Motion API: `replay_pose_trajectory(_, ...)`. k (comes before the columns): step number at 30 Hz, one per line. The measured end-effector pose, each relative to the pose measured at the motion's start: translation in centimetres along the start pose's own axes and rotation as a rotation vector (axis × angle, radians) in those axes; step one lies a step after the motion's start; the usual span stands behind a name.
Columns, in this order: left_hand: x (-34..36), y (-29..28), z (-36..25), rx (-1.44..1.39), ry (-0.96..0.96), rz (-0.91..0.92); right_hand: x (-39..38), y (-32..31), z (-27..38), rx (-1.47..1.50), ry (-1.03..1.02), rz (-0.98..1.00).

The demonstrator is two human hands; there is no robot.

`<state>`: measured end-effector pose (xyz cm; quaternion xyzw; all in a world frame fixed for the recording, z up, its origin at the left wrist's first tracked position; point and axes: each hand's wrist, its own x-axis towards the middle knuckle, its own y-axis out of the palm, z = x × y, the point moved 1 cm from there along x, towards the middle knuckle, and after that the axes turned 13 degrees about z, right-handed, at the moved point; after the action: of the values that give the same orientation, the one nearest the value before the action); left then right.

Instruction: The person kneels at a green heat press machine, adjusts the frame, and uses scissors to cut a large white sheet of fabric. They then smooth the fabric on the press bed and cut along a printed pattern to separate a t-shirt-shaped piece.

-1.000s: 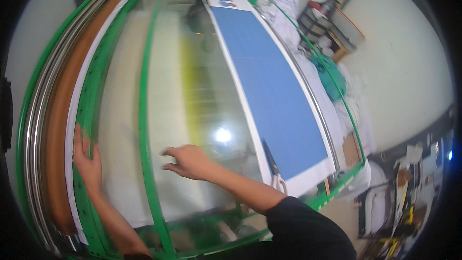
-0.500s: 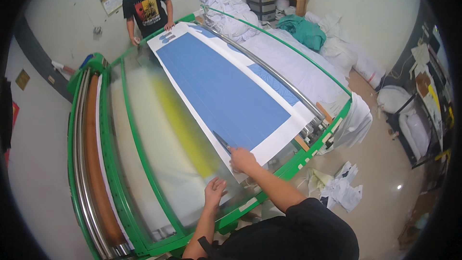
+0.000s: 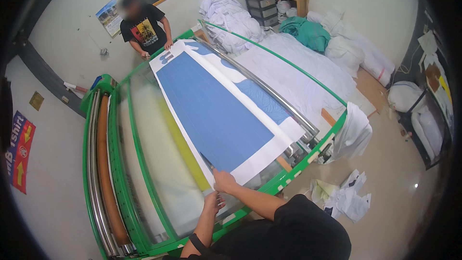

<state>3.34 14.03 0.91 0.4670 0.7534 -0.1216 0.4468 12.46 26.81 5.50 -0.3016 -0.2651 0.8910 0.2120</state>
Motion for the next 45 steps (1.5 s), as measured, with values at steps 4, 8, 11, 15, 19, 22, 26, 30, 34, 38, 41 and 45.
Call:
replay_pose_trajectory(4, -2.1, 2.4, -2.1, 0.184, 0.085, -0.078, 1.3, -0.3, -4.5, 0.266, -0.163, -0.046)
replay_pose_trajectory(8, -2.9, 3.3, -1.4, 0.103, 0.18, 0.01, 1.2, -0.5, -5.4, 0.333, -0.159, 0.022)
replay_pose_trajectory(11, -2.4, 2.1, -0.5, 0.016, 0.228, 0.027, 1.1, 0.0, -5.5, 0.533, -0.18, 0.076)
replay_pose_trajectory(15, -2.8, 1.0, -0.4, -0.021, 0.274, 0.075, 1.8, 0.0, -8.4, 1.025, -0.216, 0.217)
replay_pose_trajectory(19, -3.1, -2.2, 0.5, -0.006, 0.242, -0.039, -1.2, -1.8, -9.3, 1.352, -0.267, 0.391)
replay_pose_trajectory(22, -3.0, -3.7, 0.3, 0.059, 0.232, -0.042, -5.9, -5.0, -10.0, 1.385, -0.248, 0.547)
replay_pose_trajectory(26, -2.2, -5.6, 0.1, 0.09, 0.258, 0.024, -11.4, -4.8, -11.2, 1.581, -0.322, 0.666)
replay_pose_trajectory(30, -1.0, -6.4, -0.1, 0.084, 0.246, 0.044, -15.3, -2.2, -12.2, 1.649, -0.22, 0.416)
replay_pose_trajectory(34, -0.7, -6.8, 0.0, 0.119, 0.286, 0.02, -17.9, 0.1, -13.2, 1.653, -0.246, 0.351)
replay_pose_trajectory(38, -1.0, -6.3, -0.5, 0.155, 0.335, 0.04, -19.6, 2.0, -15.4, 1.548, -0.238, 0.34)
replay_pose_trajectory(41, -1.1, -6.9, -0.3, 0.176, 0.359, 0.013, -20.8, 2.4, -15.3, 1.545, -0.159, 0.322)
replay_pose_trajectory(45, -1.2, -8.2, -0.3, 0.22, 0.377, -0.019, -22.0, 2.9, -15.1, 1.495, -0.128, 0.27)
